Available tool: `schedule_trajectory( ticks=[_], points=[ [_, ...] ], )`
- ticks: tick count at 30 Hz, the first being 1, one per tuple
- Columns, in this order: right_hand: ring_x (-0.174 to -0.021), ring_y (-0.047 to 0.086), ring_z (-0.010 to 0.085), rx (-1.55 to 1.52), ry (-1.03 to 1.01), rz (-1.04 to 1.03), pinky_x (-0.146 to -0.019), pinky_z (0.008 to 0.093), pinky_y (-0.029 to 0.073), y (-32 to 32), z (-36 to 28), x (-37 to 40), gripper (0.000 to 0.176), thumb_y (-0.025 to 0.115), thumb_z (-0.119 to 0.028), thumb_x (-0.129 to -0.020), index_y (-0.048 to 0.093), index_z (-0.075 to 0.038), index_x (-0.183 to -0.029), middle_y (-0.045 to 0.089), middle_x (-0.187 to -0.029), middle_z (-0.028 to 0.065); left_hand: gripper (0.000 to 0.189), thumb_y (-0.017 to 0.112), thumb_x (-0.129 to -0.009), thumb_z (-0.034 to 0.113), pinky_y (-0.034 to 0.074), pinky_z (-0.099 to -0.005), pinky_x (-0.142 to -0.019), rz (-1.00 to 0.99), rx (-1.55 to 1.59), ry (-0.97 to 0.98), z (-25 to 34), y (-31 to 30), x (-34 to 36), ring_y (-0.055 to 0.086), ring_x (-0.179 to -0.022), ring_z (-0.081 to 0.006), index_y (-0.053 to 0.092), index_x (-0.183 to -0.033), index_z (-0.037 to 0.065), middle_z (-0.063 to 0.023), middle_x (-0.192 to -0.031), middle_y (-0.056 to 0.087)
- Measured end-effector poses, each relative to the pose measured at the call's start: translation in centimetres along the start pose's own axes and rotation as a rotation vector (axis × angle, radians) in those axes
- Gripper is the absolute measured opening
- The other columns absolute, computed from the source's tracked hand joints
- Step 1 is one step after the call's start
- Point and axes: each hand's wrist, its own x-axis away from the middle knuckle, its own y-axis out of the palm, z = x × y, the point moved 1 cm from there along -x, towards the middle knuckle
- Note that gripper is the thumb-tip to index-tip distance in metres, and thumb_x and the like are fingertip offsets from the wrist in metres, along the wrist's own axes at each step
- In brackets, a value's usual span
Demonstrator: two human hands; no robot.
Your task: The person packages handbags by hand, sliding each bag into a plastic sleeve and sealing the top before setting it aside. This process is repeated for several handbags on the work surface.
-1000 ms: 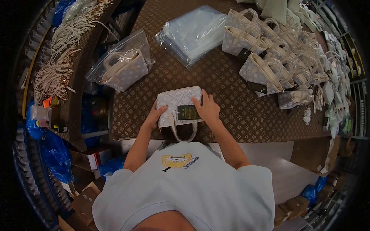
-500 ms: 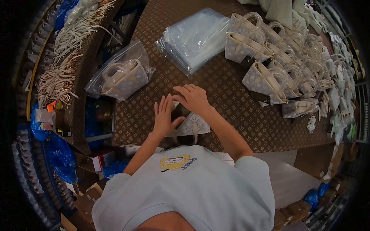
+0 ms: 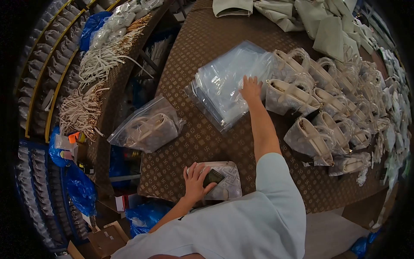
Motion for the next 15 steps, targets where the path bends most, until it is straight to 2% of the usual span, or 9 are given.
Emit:
schedule_trajectory(
  ticks=[1, 4, 5, 7, 8, 10, 11, 13, 15],
  points=[
    [-0.111, 0.052, 0.0302, 0.065, 0.004, -0.223, -0.091, 0.0428, 0.043, 0.1, 0.1, -0.4, 0.037, 0.056, -0.034, -0.087, 0.06, -0.007, -0.112, 0.061, -0.109, 0.0112, 0.059, 0.066, -0.077, 0.048, 0.016, -0.0572, -0.104, 0.003, -0.01, -0.001, -0.1, 0.0, -0.1, 0.031, -0.128, -0.0296, 0.051, -0.124, 0.016, -0.0065, -0.131, 0.042],
    [-0.096, 0.06, 0.0279, -0.099, 0.139, -0.163, -0.084, 0.0387, 0.047, 3.6, 1.3, -1.3, 0.034, 0.05, -0.037, -0.09, 0.067, -0.008, -0.099, 0.066, -0.097, 0.008, 0.059, 0.065, -0.077, 0.049, 0.015, -0.0554, -0.105, -0.007, -0.007, -0.014, -0.2, 0.1, -0.2, 0.029, -0.129, -0.0297, 0.051, -0.124, 0.015, -0.0064, -0.131, 0.043],
    [-0.096, 0.06, 0.0279, -0.097, 0.143, -0.168, -0.084, 0.0387, 0.047, 2.3, 1.0, -0.6, 0.034, 0.05, -0.037, -0.09, 0.067, -0.008, -0.099, 0.066, -0.097, 0.008, 0.06, 0.065, -0.077, 0.049, 0.014, -0.0548, -0.105, -0.004, -0.013, -0.013, -0.2, 0.2, -0.1, 0.028, -0.129, -0.0299, 0.051, -0.124, 0.014, -0.0063, -0.131, 0.042],
    [-0.091, 0.063, 0.0212, -0.618, 0.493, 0.188, -0.079, 0.0345, 0.049, -1.0, 0.8, 1.4, 0.03, 0.055, -0.033, -0.089, 0.067, -0.007, -0.094, 0.067, -0.09, 0.0114, 0.06, 0.064, -0.078, 0.049, 0.014, -0.0542, -0.105, 0.0, -0.004, 0.0, -0.2, 0.3, -0.2, 0.028, -0.129, -0.03, 0.05, -0.124, 0.014, -0.0062, -0.132, 0.042],
    [-0.091, 0.063, 0.0212, -0.603, 0.501, 0.193, -0.079, 0.0345, 0.049, -1.3, 0.8, 2.3, 0.03, 0.055, -0.033, -0.089, 0.067, -0.007, -0.094, 0.067, -0.09, 0.0114, 0.06, 0.064, -0.078, 0.049, 0.013, -0.0543, -0.105, -0.001, -0.007, -0.006, -0.3, 0.3, -0.2, 0.027, -0.13, -0.0301, 0.05, -0.125, 0.014, -0.0063, -0.132, 0.042],
    [-0.097, 0.062, 0.0196, -1.142, 0.513, 0.624, -0.08, 0.0344, 0.05, -2.2, 0.9, 4.3, 0.028, 0.05, -0.029, -0.094, 0.065, -0.005, -0.099, 0.065, -0.101, 0.0116, 0.06, 0.064, -0.078, 0.049, 0.013, -0.0545, -0.105, 0.001, 0.006, 0.001, -0.3, 0.4, 0.0, 0.027, -0.13, -0.0301, 0.05, -0.125, 0.014, -0.0063, -0.133, 0.042],
    [-0.097, 0.062, 0.0196, -1.125, 0.514, 0.637, -0.08, 0.0344, 0.05, -3.4, 0.5, 5.6, 0.028, 0.05, -0.029, -0.094, 0.065, -0.005, -0.099, 0.065, -0.101, 0.0116, 0.061, 0.063, -0.078, 0.049, 0.011, -0.0548, -0.106, 0.004, 0.02, 0.002, -0.4, 0.4, -0.1, 0.026, -0.131, -0.03, 0.049, -0.126, 0.014, -0.0065, -0.134, 0.041],
    [-0.104, 0.059, 0.0206, -1.801, 0.574, 0.782, -0.082, 0.0343, 0.051, -5.7, -0.6, 9.6, 0.027, 0.048, -0.025, -0.096, 0.058, -0.006, -0.112, 0.06, -0.113, 0.0116, 0.062, 0.061, -0.079, 0.051, 0.009, -0.0556, -0.106, -0.032, 0.087, -0.012, -0.5, -0.2, -0.3, 0.025, -0.132, -0.0304, 0.048, -0.127, 0.013, -0.0069, -0.136, 0.04],
    [-0.105, 0.058, 0.0231, -1.862, 0.548, 0.8, -0.083, 0.0347, 0.051, -9.6, -2.2, 15.6, 0.026, 0.046, -0.023, -0.097, 0.055, -0.006, -0.115, 0.057, -0.117, 0.0118, 0.067, 0.057, -0.081, 0.054, 0.006, -0.0553, -0.108, -0.04, 0.266, -0.055, -0.5, -1.6, -0.8, 0.027, -0.132, -0.0323, 0.046, -0.13, 0.009, -0.0079, -0.136, 0.041]
  ],
)
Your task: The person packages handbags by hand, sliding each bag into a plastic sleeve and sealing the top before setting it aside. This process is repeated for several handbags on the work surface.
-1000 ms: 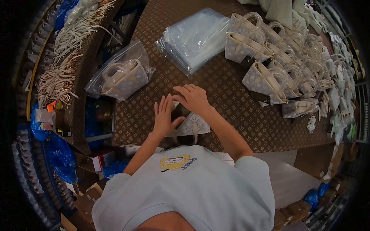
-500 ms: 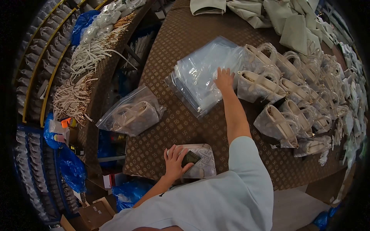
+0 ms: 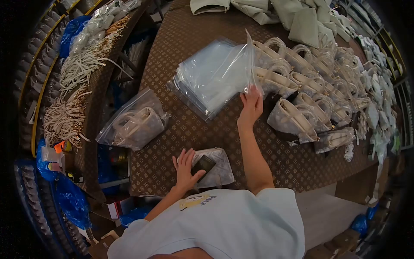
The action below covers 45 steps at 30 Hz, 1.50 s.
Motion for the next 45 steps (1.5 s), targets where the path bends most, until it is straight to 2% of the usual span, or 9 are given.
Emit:
schedule_trajectory(
  ticks=[4, 6, 10, 13, 20, 29, 34, 37, 45],
  points=[
    [-0.101, 0.059, 0.0216, -0.171, 0.054, -0.173, -0.082, 0.038, 0.055, -1.1, -6.0, 9.8, 0.023, 0.047, -0.014, -0.095, 0.048, -0.003, -0.115, 0.055, -0.118, 0.0135, 0.068, 0.056, -0.083, 0.053, 0.014, -0.0515, -0.108, -0.005, 0.196, 0.085, 2.1, -3.1, -3.5, 0.036, -0.128, -0.0305, 0.044, -0.13, 0.004, -0.0095, -0.129, 0.05],
    [-0.103, 0.059, 0.0242, -0.229, 0.102, -0.268, -0.081, 0.0388, 0.055, -0.8, -7.3, 14.3, 0.014, 0.047, -0.006, -0.094, 0.048, -0.002, -0.107, 0.055, -0.118, 0.015, 0.063, 0.055, -0.086, 0.049, 0.037, -0.045, -0.098, -0.471, 1.498, -0.493, 4.2, -3.6, -6.1, 0.054, -0.111, -0.0259, 0.047, -0.124, -0.001, -0.0119, -0.116, 0.058],
    [-0.102, 0.058, 0.0188, 0.184, 0.116, -0.434, -0.082, 0.0297, 0.049, -2.3, -7.7, 20.8, 0.017, 0.057, 0.002, -0.085, 0.044, -0.008, -0.085, 0.055, -0.12, 0.0139, 0.049, 0.058, -0.088, 0.036, 0.051, -0.0356, -0.078, -0.448, 1.66, -0.71, 4.8, -4.0, -8.6, 0.063, -0.093, -0.0217, 0.049, -0.117, -0.002, -0.0132, -0.108, 0.061],
    [-0.108, 0.054, 0.0179, 0.318, 0.228, -0.801, -0.088, 0.0298, 0.044, -4.9, -7.5, 23.1, 0.019, 0.06, 0.0, -0.083, 0.049, -0.008, -0.095, 0.055, -0.12, 0.0119, 0.059, 0.057, -0.083, 0.007, 0.053, -0.0313, -0.074, -0.406, 1.542, -0.488, 4.7, -6.1, -8.6, 0.065, -0.087, -0.0226, 0.034, -0.137, 0.002, -0.0129, -0.109, 0.062],
    [-0.086, 0.061, 0.0139, 0.05, 0.797, -0.294, -0.075, 0.0312, 0.049, -7.9, -8.2, 16.9, 0.029, 0.06, -0.03, -0.089, 0.058, -0.01, -0.108, 0.063, -0.093, 0.0019, 0.063, 0.051, -0.076, -0.001, 0.05, -0.0259, -0.065, -0.56, 1.235, -0.121, 4.5, -8.7, -7.4, 0.065, -0.086, -0.0197, 0.034, -0.137, 0.001, -0.0133, -0.103, 0.063],
    [-0.075, 0.063, 0.0132, 0.073, 0.917, -0.125, -0.065, 0.0273, 0.054, -8.0, -5.6, 19.3, 0.023, 0.058, -0.027, -0.09, 0.059, -0.006, -0.099, 0.063, -0.086, 0.0031, 0.051, 0.054, -0.079, 0.004, 0.043, -0.0423, -0.09, 0.472, 0.089, 0.16, 3.4, -8.1, -9.2, 0.05, -0.115, -0.0294, 0.041, -0.129, 0.006, -0.0173, -0.126, 0.049],
    [-0.075, 0.064, 0.0139, 0.24, 0.94, -0.253, -0.064, 0.0269, 0.054, -10.3, -4.2, 17.8, 0.024, 0.059, -0.026, -0.09, 0.059, -0.004, -0.1, 0.063, -0.085, 0.0036, 0.04, 0.051, -0.089, 0.034, 0.023, -0.0553, -0.104, 0.061, -0.352, 0.444, 1.2, -0.5, -6.4, 0.044, -0.121, -0.0343, 0.055, -0.119, 0.008, -0.0129, -0.123, 0.052],
    [-0.073, 0.063, 0.0129, 0.238, 0.985, -0.252, -0.064, 0.0266, 0.054, -11.0, -4.6, 17.5, 0.022, 0.059, -0.025, -0.09, 0.06, -0.004, -0.097, 0.063, -0.083, 0.0037, 0.045, 0.038, -0.093, 0.045, 0.015, -0.0617, -0.104, -0.138, -0.402, -0.034, -1.7, 2.0, -6.0, 0.044, -0.122, -0.0321, 0.059, -0.115, 0.011, -0.0086, -0.12, 0.056],
    [-0.067, 0.061, 0.0107, 0.329, 0.906, -0.266, -0.062, 0.0237, 0.051, -9.9, -4.1, 18.3, 0.02, 0.063, -0.026, -0.088, 0.061, -0.006, -0.085, 0.063, -0.077, 0.0027, 0.035, 0.052, -0.087, 0.038, 0.019, -0.0544, -0.105, 0.065, -0.239, 0.215, -1.2, 0.8, -5.8, 0.049, -0.113, -0.0259, 0.061, -0.108, 0.011, -0.0053, -0.107, 0.061]
  ],
)
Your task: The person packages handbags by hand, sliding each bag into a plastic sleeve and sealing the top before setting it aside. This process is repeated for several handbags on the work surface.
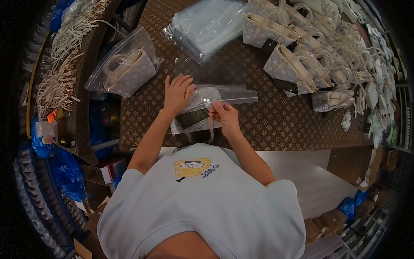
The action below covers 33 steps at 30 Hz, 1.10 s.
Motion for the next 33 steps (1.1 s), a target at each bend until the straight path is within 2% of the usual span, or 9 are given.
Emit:
schedule_trajectory(
  ticks=[2, 4, 5, 11, 17, 23, 27, 30, 33],
  points=[
    [-0.062, 0.056, 0.0078, -0.049, -0.147, 0.012, -0.057, 0.022, 0.048, 0.4, 0.3, -0.5, 0.019, 0.066, -0.024, -0.086, 0.062, -0.006, -0.083, 0.062, -0.074, 0.0019, 0.033, 0.06, -0.083, 0.035, 0.021, -0.052, -0.105, 0.14, 0.081, 0.114, 1.4, -2.3, -0.5, 0.051, -0.109, -0.0245, 0.062, -0.105, 0.011, -0.0039, -0.102, 0.061],
    [-0.06, 0.052, 0.0064, -0.094, -0.218, -0.011, -0.055, 0.0213, 0.044, 1.0, 0.6, -0.9, 0.018, 0.067, -0.023, -0.085, 0.061, -0.006, -0.079, 0.06, -0.071, 0.0003, 0.033, 0.071, -0.073, 0.031, 0.023, -0.0484, -0.104, 0.02, 0.25, 0.255, 4.7, -4.9, 0.1, 0.052, -0.101, -0.0218, 0.064, -0.1, 0.012, -0.0024, -0.097, 0.06],
    [-0.057, 0.048, 0.0049, -0.139, -0.293, -0.043, -0.052, 0.0205, 0.04, 1.4, 0.6, -1.1, 0.019, 0.068, -0.022, -0.085, 0.06, -0.007, -0.076, 0.058, -0.068, -0.0012, 0.033, 0.071, -0.073, 0.031, 0.023, -0.0484, -0.104, 0.024, 0.25, 0.253, 5.1, -4.9, 0.4, 0.052, -0.101, -0.0218, 0.064, -0.1, 0.012, -0.0024, -0.097, 0.06],
    [-0.058, 0.051, 0.0058, -0.101, -0.397, -0.014, -0.055, 0.0211, 0.043, 3.2, 0.6, -1.4, 0.023, 0.07, -0.022, -0.083, 0.055, -0.008, -0.072, 0.056, -0.068, -0.0011, 0.022, 0.071, -0.072, 0.029, 0.029, -0.0438, -0.099, -0.051, 0.345, 0.173, 4.1, -4.8, 0.7, 0.055, -0.092, -0.0199, 0.068, -0.088, 0.013, -0.0017, -0.087, 0.063],
    [-0.065, 0.056, 0.006, 0.06, -0.348, -0.01, -0.063, 0.022, 0.048, 2.5, 0.2, -0.9, 0.02, 0.068, -0.02, -0.084, 0.058, -0.006, -0.074, 0.061, -0.076, 0.0008, 0.006, 0.067, -0.075, 0.018, 0.033, -0.0404, -0.094, -0.126, 0.437, 0.152, 3.2, -5.4, 0.3, 0.057, -0.083, -0.0175, 0.068, -0.079, 0.013, -0.0014, -0.079, 0.064],
    [-0.079, 0.06, 0.0079, 0.066, -0.29, -0.02, -0.072, 0.0235, 0.051, 3.9, -0.9, 0.5, 0.012, 0.061, -0.016, -0.088, 0.065, -0.004, -0.09, 0.064, -0.087, 0.0017, 0.003, 0.066, -0.074, 0.015, 0.031, -0.0426, -0.099, 0.12, 0.213, 0.296, 4.0, -5.0, 0.0, 0.057, -0.083, -0.0167, 0.066, -0.077, 0.013, 0.0003, -0.079, 0.062],
    [-0.083, 0.06, 0.0088, 0.11, -0.3, -0.028, -0.072, 0.0245, 0.051, 3.7, -0.6, -0.6, 0.013, 0.06, -0.016, -0.088, 0.064, -0.004, -0.088, 0.064, -0.09, 0.0028, 0.005, 0.066, -0.073, 0.013, 0.03, -0.0439, -0.1, 0.213, 0.185, 0.334, 4.4, -5.1, 0.0, 0.057, -0.083, -0.0162, 0.065, -0.078, 0.013, 0.0014, -0.079, 0.061],
    [-0.076, 0.057, 0.0068, -0.008, -0.309, -0.032, -0.066, 0.0222, 0.048, 3.8, -0.9, -0.8, 0.014, 0.062, -0.018, -0.085, 0.065, -0.005, -0.088, 0.063, -0.084, -0.0006, 0.006, 0.066, -0.072, 0.012, 0.031, -0.0435, -0.098, 0.309, 0.207, 0.331, 5.5, -6.4, -0.5, 0.057, -0.082, -0.0161, 0.064, -0.078, 0.013, 0.0012, -0.078, 0.06],
    [-0.073, 0.058, 0.0076, 0.125, -0.174, 0.001, -0.063, 0.0224, 0.047, 3.5, -2.3, -0.6, 0.02, 0.064, -0.024, -0.084, 0.064, -0.003, -0.087, 0.063, -0.082, 0.0016, 0.008, 0.067, -0.071, 0.011, 0.034, -0.0422, -0.096, 0.364, 0.164, 0.306, 5.7, -8.4, -1.6, 0.057, -0.08, -0.0166, 0.064, -0.078, 0.013, 0.001, -0.077, 0.059]
  ],
)
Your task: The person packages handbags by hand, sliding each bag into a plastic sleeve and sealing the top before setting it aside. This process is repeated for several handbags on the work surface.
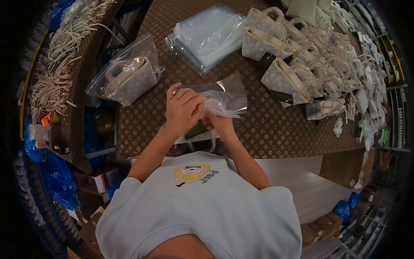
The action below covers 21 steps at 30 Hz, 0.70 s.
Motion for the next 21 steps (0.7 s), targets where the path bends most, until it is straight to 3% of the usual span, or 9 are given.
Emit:
schedule_trajectory(
  ticks=[2, 3, 4, 6, 7, 14, 17, 19, 21],
  points=[
    [-0.071, 0.059, 0.0112, 0.799, 0.078, -0.302, -0.06, 0.0241, 0.046, 0.5, -2.4, 2.6, 0.022, 0.065, -0.025, -0.083, 0.063, -0.004, -0.089, 0.064, -0.084, 0.0049, 0.01, 0.068, -0.07, 0.01, 0.035, -0.0411, -0.094, -0.044, -0.051, -0.037, -0.6, -0.5, 0.6, 0.057, -0.079, -0.0169, 0.065, -0.078, 0.013, 0.001, -0.076, 0.06],
    [-0.071, 0.059, 0.0163, 1.03, -0.222, -0.149, -0.059, 0.0284, 0.047, 2.0, -4.8, 4.9, 0.021, 0.07, -0.024, -0.077, 0.064, -0.007, -0.088, 0.062, -0.083, 0.0053, 0.008, 0.068, -0.07, 0.012, 0.034, -0.0418, -0.094, -0.075, -0.065, -0.034, -1.3, -0.5, 0.9, 0.056, -0.079, -0.0171, 0.064, -0.076, 0.013, 0.0009, -0.076, 0.059],
    [-0.071, 0.059, 0.0163, 1.031, -0.231, -0.147, -0.059, 0.0284, 0.047, 2.5, -5.7, 4.7, 0.021, 0.07, -0.024, -0.077, 0.064, -0.007, -0.088, 0.062, -0.083, 0.0053, 0.006, 0.067, -0.07, 0.013, 0.034, -0.0424, -0.094, -0.1, -0.08, -0.026, -1.7, -0.4, 0.5, 0.054, -0.08, -0.0172, 0.063, -0.075, 0.013, 0.0008, -0.077, 0.058],
    [-0.07, 0.058, 0.0216, 1.242, -0.982, 0.192, -0.058, 0.0333, 0.047, 3.1, -7.0, 4.5, 0.016, 0.071, -0.022, -0.072, 0.066, -0.011, -0.083, 0.059, -0.078, 0.0033, 0.006, 0.067, -0.07, 0.014, 0.034, -0.0417, -0.094, -0.127, -0.059, 0.028, -1.0, -0.7, 0.6, 0.054, -0.08, -0.0172, 0.063, -0.074, 0.013, 0.0007, -0.076, 0.057],
    [-0.07, 0.058, 0.0217, 1.33, -1.041, 0.153, -0.058, 0.0349, 0.048, 2.1, -6.4, 2.9, 0.012, 0.069, -0.019, -0.071, 0.064, -0.012, -0.08, 0.055, -0.075, 0.0017, 0.006, 0.068, -0.069, 0.014, 0.034, -0.041, -0.094, -0.145, -0.046, 0.083, -0.7, -0.9, 0.5, 0.054, -0.081, -0.0173, 0.064, -0.073, 0.013, 0.0007, -0.076, 0.057],
    [-0.072, 0.059, 0.0222, 1.461, -1.018, -0.012, -0.059, 0.0346, 0.048, -0.7, -7.8, 0.2, 0.008, 0.066, -0.015, -0.074, 0.059, -0.012, -0.073, 0.055, -0.074, 0.0019, 0.011, 0.069, -0.067, 0.014, 0.037, -0.0363, -0.086, -0.262, -0.2, 0.055, -3.9, -2.0, 2.1, 0.054, -0.08, -0.0171, 0.065, -0.077, 0.013, 0.0018, -0.076, 0.058],
    [-0.073, 0.059, 0.0231, 1.575, -0.925, 0.052, -0.058, 0.0351, 0.048, -3.3, -10.1, -0.9, 0.01, 0.065, -0.016, -0.075, 0.057, -0.012, -0.07, 0.055, -0.073, 0.0025, 0.001, 0.065, -0.07, 0.013, 0.037, -0.0357, -0.081, -0.303, -0.346, 0.037, -6.5, -3.7, 2.7, 0.053, -0.078, -0.0185, 0.064, -0.07, 0.013, -0.0003, -0.074, 0.058],
    [-0.07, 0.06, 0.0258, 1.676, -0.734, 0.208, -0.058, 0.0361, 0.048, -5.7, -11.5, -2.1, 0.015, 0.064, -0.019, -0.079, 0.056, -0.01, -0.07, 0.058, -0.073, 0.0037, 0.005, 0.063, -0.071, 0.011, 0.038, -0.0368, -0.079, -0.263, -0.466, -0.183, -9.2, -4.9, 3.4, 0.055, -0.073, -0.02, 0.062, -0.066, 0.012, -0.0013, -0.075, 0.06],
    [-0.068, 0.06, 0.0273, 1.728, -0.705, 0.271, -0.057, 0.037, 0.048, -5.7, -11.0, -3.3, 0.019, 0.064, -0.022, -0.081, 0.056, -0.008, -0.071, 0.059, -0.073, 0.005, 0.001, 0.063, -0.073, 0.011, 0.04, -0.0366, -0.075, -0.31, -0.507, -0.264, -10.0, -4.4, 3.2, 0.055, -0.069, -0.0216, 0.064, -0.072, 0.011, -0.002, -0.076, 0.061]
  ],
)
